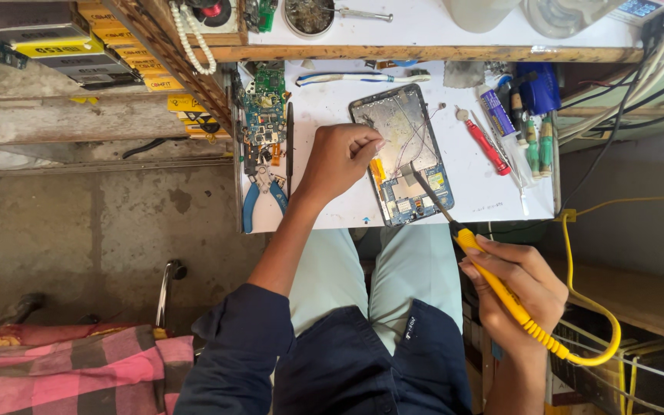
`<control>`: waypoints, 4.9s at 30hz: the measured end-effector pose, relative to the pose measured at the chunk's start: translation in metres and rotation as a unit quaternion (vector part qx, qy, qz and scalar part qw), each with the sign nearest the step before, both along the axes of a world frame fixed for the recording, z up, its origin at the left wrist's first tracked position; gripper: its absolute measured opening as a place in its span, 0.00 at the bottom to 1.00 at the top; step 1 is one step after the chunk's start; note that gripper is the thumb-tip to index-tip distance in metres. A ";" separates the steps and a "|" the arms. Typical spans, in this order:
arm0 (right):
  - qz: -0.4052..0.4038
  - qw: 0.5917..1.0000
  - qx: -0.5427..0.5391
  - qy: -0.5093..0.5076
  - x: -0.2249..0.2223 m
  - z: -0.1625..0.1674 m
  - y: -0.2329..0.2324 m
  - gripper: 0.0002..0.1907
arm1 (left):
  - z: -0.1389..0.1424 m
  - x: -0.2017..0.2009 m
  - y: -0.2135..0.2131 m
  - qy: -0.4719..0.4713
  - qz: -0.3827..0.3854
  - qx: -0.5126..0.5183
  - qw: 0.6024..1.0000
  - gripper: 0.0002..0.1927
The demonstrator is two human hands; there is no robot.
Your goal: The person sits at a repair bench holding a yellow soldering iron and works on the exposed internal board of a disassembled smartphone with a cracked screen, touching the iron to points on the board while steadying the device with the other hand. They briefly reach to the upper shelf and continue soldering different spots on the board.
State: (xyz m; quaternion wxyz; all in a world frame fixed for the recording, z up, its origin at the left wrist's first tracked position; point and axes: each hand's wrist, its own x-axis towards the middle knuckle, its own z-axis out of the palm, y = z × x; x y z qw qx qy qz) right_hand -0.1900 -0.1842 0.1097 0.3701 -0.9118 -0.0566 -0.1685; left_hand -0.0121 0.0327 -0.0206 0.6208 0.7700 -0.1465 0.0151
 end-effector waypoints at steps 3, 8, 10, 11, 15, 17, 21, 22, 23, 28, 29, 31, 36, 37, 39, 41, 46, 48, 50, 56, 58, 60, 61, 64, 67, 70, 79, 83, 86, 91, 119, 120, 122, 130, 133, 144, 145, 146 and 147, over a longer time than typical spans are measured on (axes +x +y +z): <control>-0.003 1.000 0.011 -0.019 0.000 -0.003 0.000 0.12 | -0.001 0.000 0.000 0.009 0.000 -0.015 1.000 0.05; -0.003 0.999 0.024 -0.025 0.002 -0.007 -0.002 0.12 | -0.001 -0.001 0.000 0.025 0.001 -0.015 1.000 0.05; -0.004 0.999 0.033 -0.026 0.003 -0.009 -0.002 0.12 | -0.001 0.000 0.000 0.033 0.001 0.000 0.999 0.05; -0.003 0.999 0.037 -0.026 0.004 -0.010 -0.003 0.12 | -0.001 0.000 -0.001 0.031 0.001 -0.004 0.999 0.05; -0.009 0.999 0.039 -0.031 0.007 -0.016 -0.004 0.12 | -0.002 0.000 -0.001 0.021 0.004 -0.002 1.000 0.04; -0.013 0.998 0.047 -0.025 0.008 -0.018 -0.003 0.12 | -0.002 0.000 -0.002 0.018 0.007 0.004 1.000 0.03; -0.014 0.998 0.049 -0.024 0.010 -0.020 -0.002 0.12 | -0.004 0.001 -0.003 0.021 0.009 0.007 1.000 0.03; -0.013 0.998 0.051 -0.024 0.010 -0.020 -0.001 0.12 | -0.004 0.001 -0.003 0.023 0.008 0.007 1.000 0.03; -0.012 0.998 0.053 -0.023 0.011 -0.020 -0.002 0.12 | -0.005 0.001 -0.003 0.024 0.010 0.007 1.000 0.03; -0.018 0.998 0.059 -0.021 0.014 -0.021 0.000 0.12 | -0.007 0.002 -0.004 0.019 0.015 0.008 1.000 0.03; -0.018 0.998 0.061 -0.023 0.015 -0.021 0.000 0.12 | -0.007 0.003 -0.004 0.022 0.015 0.010 1.000 0.03; -0.021 0.995 0.093 -0.015 0.016 -0.022 0.001 0.11 | -0.007 0.003 -0.004 0.029 0.015 0.012 0.999 0.03; -0.026 0.988 0.148 -0.017 0.016 -0.025 0.002 0.10 | -0.007 0.001 -0.002 0.011 0.001 -0.002 1.000 0.05; -0.026 0.987 0.159 -0.022 0.016 -0.027 0.003 0.10 | -0.007 0.001 -0.001 0.008 -0.003 -0.004 1.000 0.06; -0.026 0.986 0.164 -0.030 0.019 -0.028 0.000 0.10 | -0.007 0.000 -0.002 0.023 0.006 0.000 1.000 0.06; -0.033 0.986 0.164 -0.030 0.019 -0.029 -0.001 0.10 | -0.007 -0.001 -0.002 0.028 0.008 -0.001 1.000 0.06; -0.039 0.984 0.172 -0.019 0.016 -0.031 -0.002 0.10 | -0.006 -0.001 -0.001 0.044 -0.002 -0.027 0.999 0.05; -0.041 0.983 0.177 -0.016 0.015 -0.031 -0.002 0.10 | -0.005 -0.001 -0.001 0.049 -0.004 -0.030 0.998 0.05; -0.041 0.983 0.181 -0.012 0.015 -0.031 -0.002 0.10 | -0.005 -0.001 -0.001 0.048 -0.004 -0.034 0.998 0.04; -0.041 0.982 0.184 -0.006 0.015 -0.031 -0.003 0.10 | -0.006 0.001 0.000 0.035 -0.001 -0.042 0.998 0.04; -0.042 0.982 0.186 -0.006 0.014 -0.032 -0.003 0.10 | -0.006 0.001 0.000 0.037 -0.003 -0.044 0.998 0.03; -0.042 0.982 0.185 -0.008 0.014 -0.032 -0.004 0.10 | -0.005 0.001 -0.002 0.047 0.005 -0.023 0.999 0.03; -0.041 0.982 0.184 -0.008 0.014 -0.032 -0.004 0.10 | -0.005 0.000 -0.002 0.052 0.009 -0.013 0.999 0.03; -0.041 0.983 0.177 -0.010 0.014 -0.031 -0.004 0.10 | -0.003 -0.001 -0.001 0.050 0.006 0.007 0.999 0.07; -0.041 0.982 0.182 -0.009 0.014 -0.031 -0.003 0.10 | -0.001 -0.001 -0.001 0.017 0.009 0.012 1.000 0.06; -0.039 0.983 0.181 -0.010 0.014 -0.031 -0.003 0.10 | 0.000 -0.001 -0.001 0.024 0.012 0.018 0.999 0.04; -0.038 0.983 0.182 -0.004 0.014 -0.032 -0.003 0.10 | -0.005 0.001 -0.001 0.029 0.012 -0.013 0.999 0.05; -0.040 0.982 0.183 -0.005 0.014 -0.033 -0.003 0.10 | -0.008 0.002 -0.001 0.031 0.004 -0.036 0.999 0.06; -0.039 0.982 0.186 -0.006 0.014 -0.033 -0.003 0.10 | -0.009 0.002 0.000 0.023 0.004 -0.030 0.999 0.06; -0.043 0.983 0.177 -0.008 0.014 -0.033 -0.004 0.10 | -0.007 0.001 0.000 0.010 0.007 -0.034 0.999 0.05; -0.052 0.981 0.189 -0.009 0.011 -0.035 -0.009 0.10 | 0.002 -0.004 0.001 -0.019 0.028 0.004 0.999 0.04; -0.052 0.980 0.190 -0.009 0.011 -0.035 -0.009 0.10 | 0.004 -0.004 0.001 -0.025 0.027 0.011 0.999 0.04; -0.053 0.980 0.191 -0.009 0.010 -0.035 -0.009 0.10 | 0.010 -0.003 0.001 -0.031 0.020 0.030 0.999 0.03; -0.045 0.984 0.174 -0.005 0.012 -0.034 -0.008 0.11 | 0.027 0.003 0.002 -0.057 -0.008 0.119 0.991 0.02; -0.031 0.987 0.159 -0.008 0.015 -0.033 -0.007 0.11 | 0.029 0.005 0.000 -0.111 -0.014 0.158 0.981 0.04; 0.015 0.997 0.074 -0.009 0.029 -0.022 0.001 0.13 | 0.028 0.009 0.002 -0.023 -0.033 0.124 0.991 0.04; 0.022 0.997 0.076 -0.004 0.030 -0.022 0.002 0.13 | 0.028 0.010 0.002 -0.015 -0.033 0.117 0.992 0.03; 0.028 0.997 0.079 0.001 0.032 -0.021 0.004 0.13 | 0.029 0.010 0.003 -0.013 -0.032 0.118 0.992 0.03; 0.029 0.997 0.070 0.004 0.033 -0.021 0.006 0.13 | 0.029 0.011 0.003 -0.009 -0.032 0.118 0.992 0.04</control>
